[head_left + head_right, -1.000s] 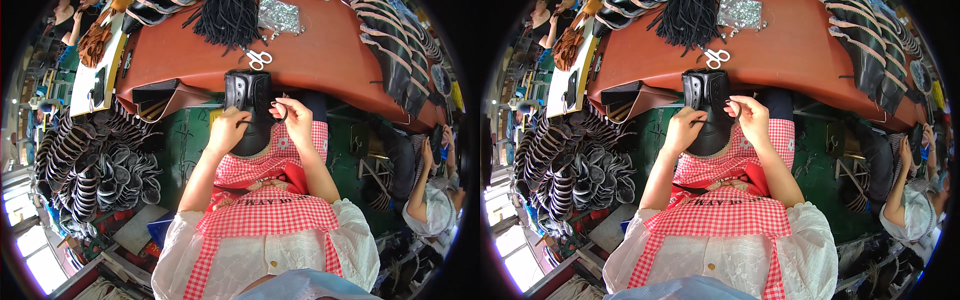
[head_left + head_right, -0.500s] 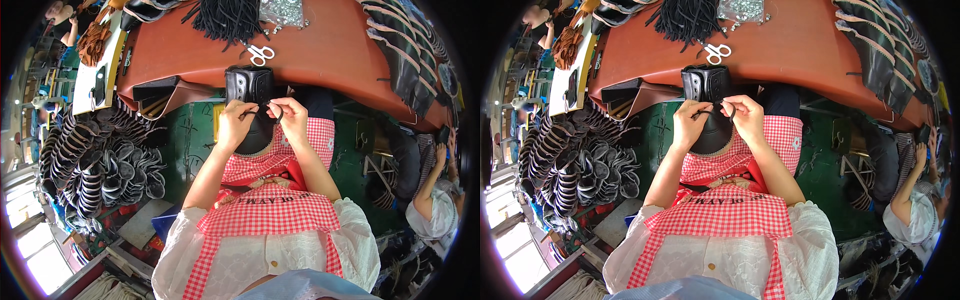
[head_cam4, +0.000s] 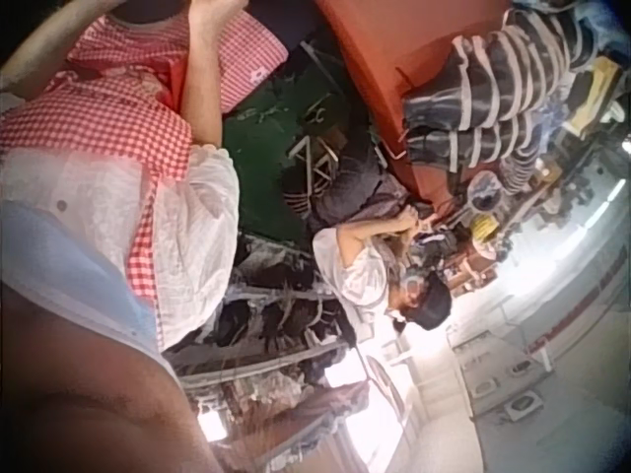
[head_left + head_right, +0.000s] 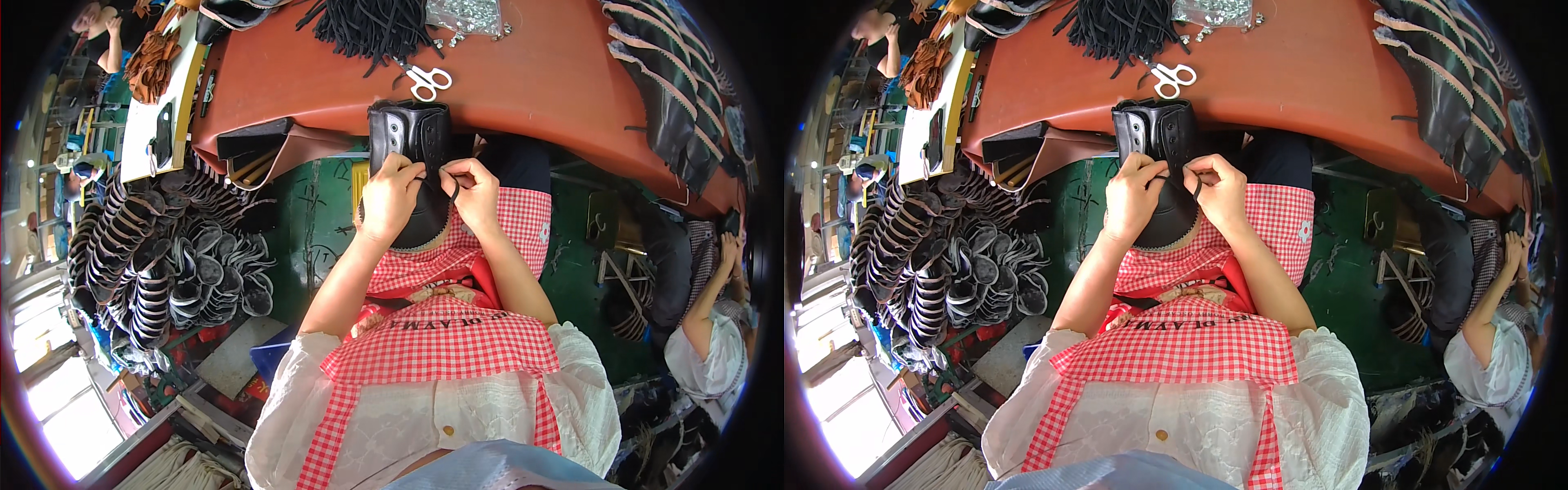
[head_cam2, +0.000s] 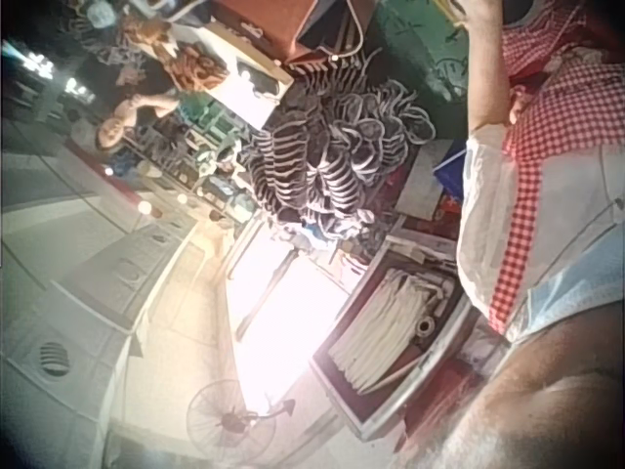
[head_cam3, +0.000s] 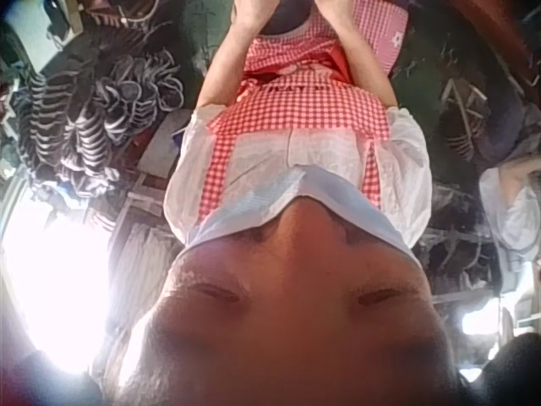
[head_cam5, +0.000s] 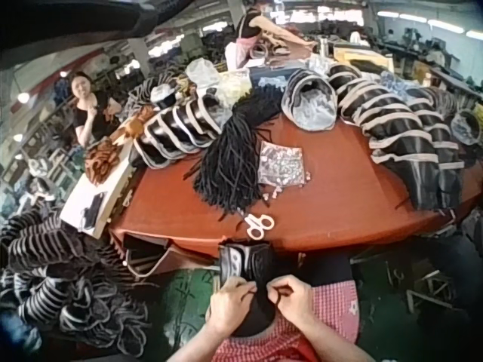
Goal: The recorder is lacing black leather boots and trimming the laces with scissors.
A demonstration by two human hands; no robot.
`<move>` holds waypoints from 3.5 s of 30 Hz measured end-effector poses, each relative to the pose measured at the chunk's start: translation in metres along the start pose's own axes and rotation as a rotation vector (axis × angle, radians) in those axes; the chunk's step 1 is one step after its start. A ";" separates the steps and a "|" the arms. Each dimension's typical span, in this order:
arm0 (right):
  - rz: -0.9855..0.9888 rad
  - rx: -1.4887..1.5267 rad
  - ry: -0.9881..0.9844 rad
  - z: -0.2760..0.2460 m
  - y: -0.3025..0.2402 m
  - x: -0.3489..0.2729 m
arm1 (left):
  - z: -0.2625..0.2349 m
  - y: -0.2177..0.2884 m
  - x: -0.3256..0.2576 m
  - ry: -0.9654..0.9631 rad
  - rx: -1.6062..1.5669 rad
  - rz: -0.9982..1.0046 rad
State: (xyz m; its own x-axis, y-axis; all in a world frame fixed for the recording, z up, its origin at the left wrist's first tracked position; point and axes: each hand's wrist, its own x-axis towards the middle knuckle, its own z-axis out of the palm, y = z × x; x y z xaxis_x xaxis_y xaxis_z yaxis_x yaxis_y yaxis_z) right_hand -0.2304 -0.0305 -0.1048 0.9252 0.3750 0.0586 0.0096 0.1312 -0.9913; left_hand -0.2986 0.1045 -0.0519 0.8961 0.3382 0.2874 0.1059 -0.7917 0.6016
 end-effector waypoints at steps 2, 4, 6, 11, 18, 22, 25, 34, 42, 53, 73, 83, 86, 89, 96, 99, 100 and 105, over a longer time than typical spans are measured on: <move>0.004 -0.069 -0.020 0.000 -0.008 0.001 | 0.001 -0.001 0.000 -0.003 0.014 0.009; -0.018 -0.090 -0.033 0.000 -0.009 0.003 | 0.001 -0.001 0.001 -0.004 0.028 0.019; -0.041 -0.110 -0.047 0.000 -0.010 0.004 | 0.001 0.000 0.001 -0.011 0.036 0.018; -0.147 -0.186 -0.063 0.000 -0.011 0.009 | 0.001 0.000 0.003 -0.053 0.035 0.000; -0.033 -0.159 -0.081 0.000 -0.011 0.012 | 0.001 -0.004 0.006 -0.050 0.066 0.060; 0.016 -0.158 -0.098 -0.003 -0.012 0.012 | 0.003 -0.005 0.005 -0.027 0.075 0.096; 0.036 -0.163 -0.132 -0.007 -0.012 0.014 | 0.005 -0.004 0.004 -0.021 0.134 0.121; 0.029 -0.177 -0.161 -0.010 -0.011 0.015 | 0.005 -0.001 0.005 -0.033 0.156 0.132; -0.113 -0.191 -0.103 -0.003 -0.011 0.011 | 0.004 -0.008 0.003 -0.040 0.042 0.121; -0.084 -0.254 -0.070 -0.003 -0.012 0.013 | 0.006 -0.007 0.003 -0.033 0.099 0.146; -0.434 -0.388 -0.352 -0.020 -0.035 0.024 | -0.092 -0.059 -0.014 0.255 -0.168 -0.207; -0.236 -0.401 -0.412 0.009 -0.061 0.052 | -0.160 -0.141 -0.031 0.520 -0.004 -0.396; -0.214 -0.511 -0.524 0.008 -0.063 0.063 | -0.161 -0.161 -0.035 0.568 0.115 -0.449; -0.074 -0.521 -0.648 0.016 -0.074 0.066 | -0.153 -0.173 -0.038 0.501 0.195 -0.485; 0.202 -0.531 -0.955 0.055 -0.099 0.085 | -0.093 -0.089 -0.025 0.005 -0.012 -0.379; 0.195 -0.531 -0.991 0.076 -0.111 0.084 | -0.097 -0.033 -0.018 0.004 -0.460 -0.227; 0.171 -0.560 -1.018 0.084 -0.113 0.085 | -0.094 -0.026 -0.014 0.038 -0.454 -0.229; 0.211 -0.420 -1.011 0.108 -0.138 0.068 | -0.096 -0.046 -0.011 0.300 -0.708 -0.354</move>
State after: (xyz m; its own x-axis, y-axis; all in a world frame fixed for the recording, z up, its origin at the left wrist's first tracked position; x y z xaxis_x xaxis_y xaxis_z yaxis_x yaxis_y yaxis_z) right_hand -0.2094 0.0758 0.0487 0.1901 0.9530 -0.2361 0.1931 -0.2721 -0.9427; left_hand -0.3549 0.1855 -0.0115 0.6982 0.7059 0.1194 -0.0256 -0.1420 0.9895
